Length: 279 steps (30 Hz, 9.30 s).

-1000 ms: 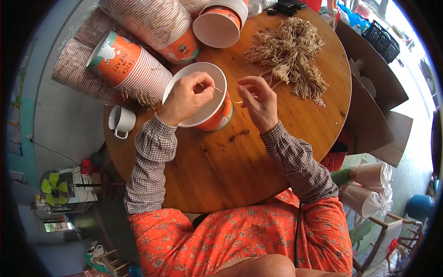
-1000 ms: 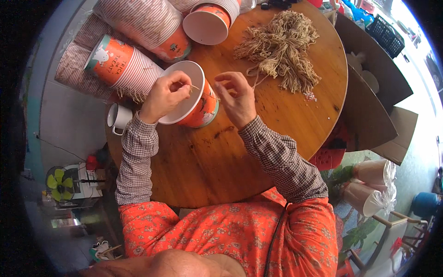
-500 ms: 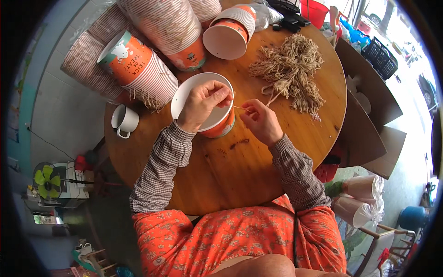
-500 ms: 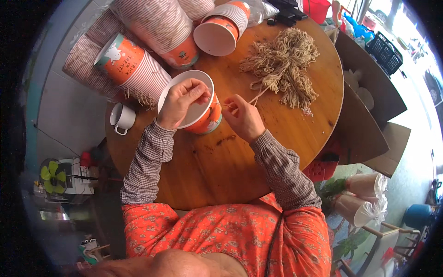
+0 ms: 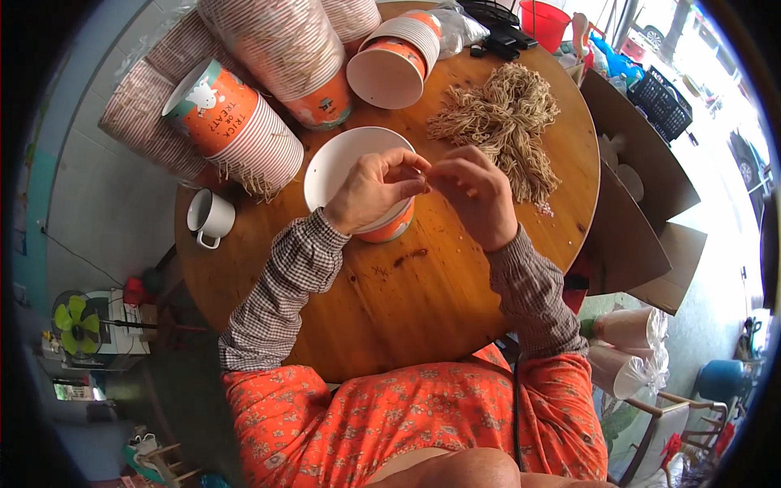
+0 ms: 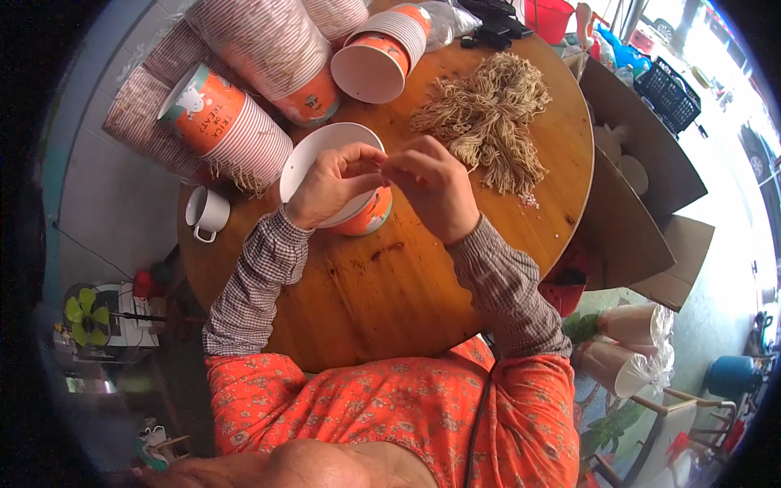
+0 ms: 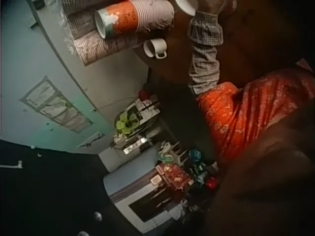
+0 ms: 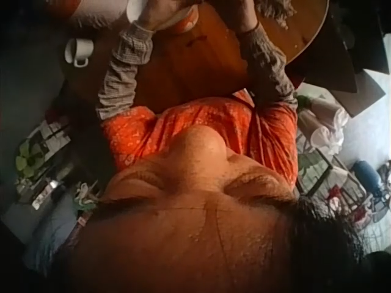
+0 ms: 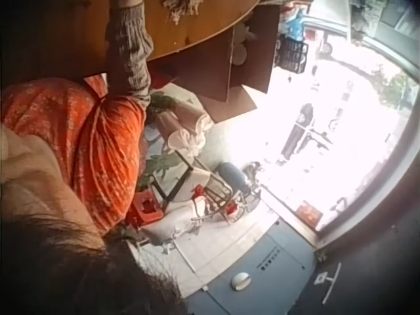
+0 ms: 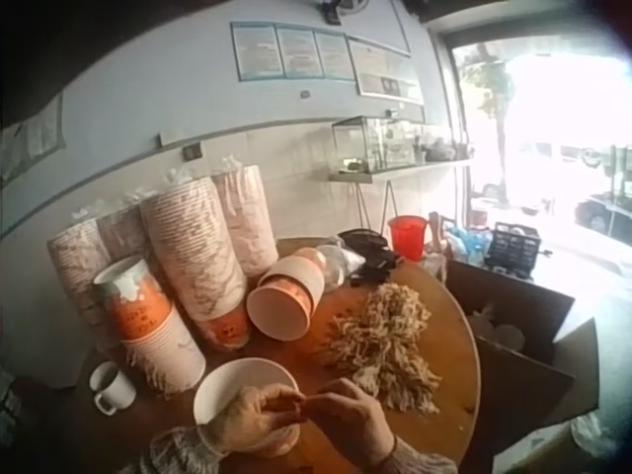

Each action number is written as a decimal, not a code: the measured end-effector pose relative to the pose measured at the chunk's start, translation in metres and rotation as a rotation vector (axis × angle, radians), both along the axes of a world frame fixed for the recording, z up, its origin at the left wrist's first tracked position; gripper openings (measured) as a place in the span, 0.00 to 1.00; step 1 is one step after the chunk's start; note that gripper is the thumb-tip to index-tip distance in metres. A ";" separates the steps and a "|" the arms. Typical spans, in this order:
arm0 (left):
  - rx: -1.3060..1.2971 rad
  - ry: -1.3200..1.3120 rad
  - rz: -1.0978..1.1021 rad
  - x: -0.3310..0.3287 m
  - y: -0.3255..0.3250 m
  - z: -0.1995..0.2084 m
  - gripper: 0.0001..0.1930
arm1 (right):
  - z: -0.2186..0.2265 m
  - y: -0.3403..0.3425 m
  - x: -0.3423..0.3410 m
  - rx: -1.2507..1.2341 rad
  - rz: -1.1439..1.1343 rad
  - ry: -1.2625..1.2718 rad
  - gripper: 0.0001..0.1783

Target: Threading twine through holes in decorative paper tubs to create handles.

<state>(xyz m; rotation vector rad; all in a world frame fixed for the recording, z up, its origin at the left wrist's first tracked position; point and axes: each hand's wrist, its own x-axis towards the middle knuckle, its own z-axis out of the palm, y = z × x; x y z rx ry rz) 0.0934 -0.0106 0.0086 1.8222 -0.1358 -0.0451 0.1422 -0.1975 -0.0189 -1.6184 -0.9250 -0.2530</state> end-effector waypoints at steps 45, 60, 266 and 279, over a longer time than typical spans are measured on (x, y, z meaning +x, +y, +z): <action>-0.423 0.129 -0.011 -0.015 0.021 -0.003 0.11 | 0.005 0.002 -0.004 -0.189 -0.076 -0.145 0.06; -0.329 0.115 0.050 -0.021 0.010 -0.002 0.11 | 0.038 0.000 -0.002 -0.337 -0.069 -0.211 0.04; 0.879 -0.814 0.487 -0.075 0.133 -0.044 0.21 | -0.019 0.027 -0.090 -0.077 0.113 0.721 0.04; 0.706 -0.889 0.263 -0.060 0.055 -0.033 0.07 | -0.022 0.015 -0.074 0.070 0.106 0.707 0.04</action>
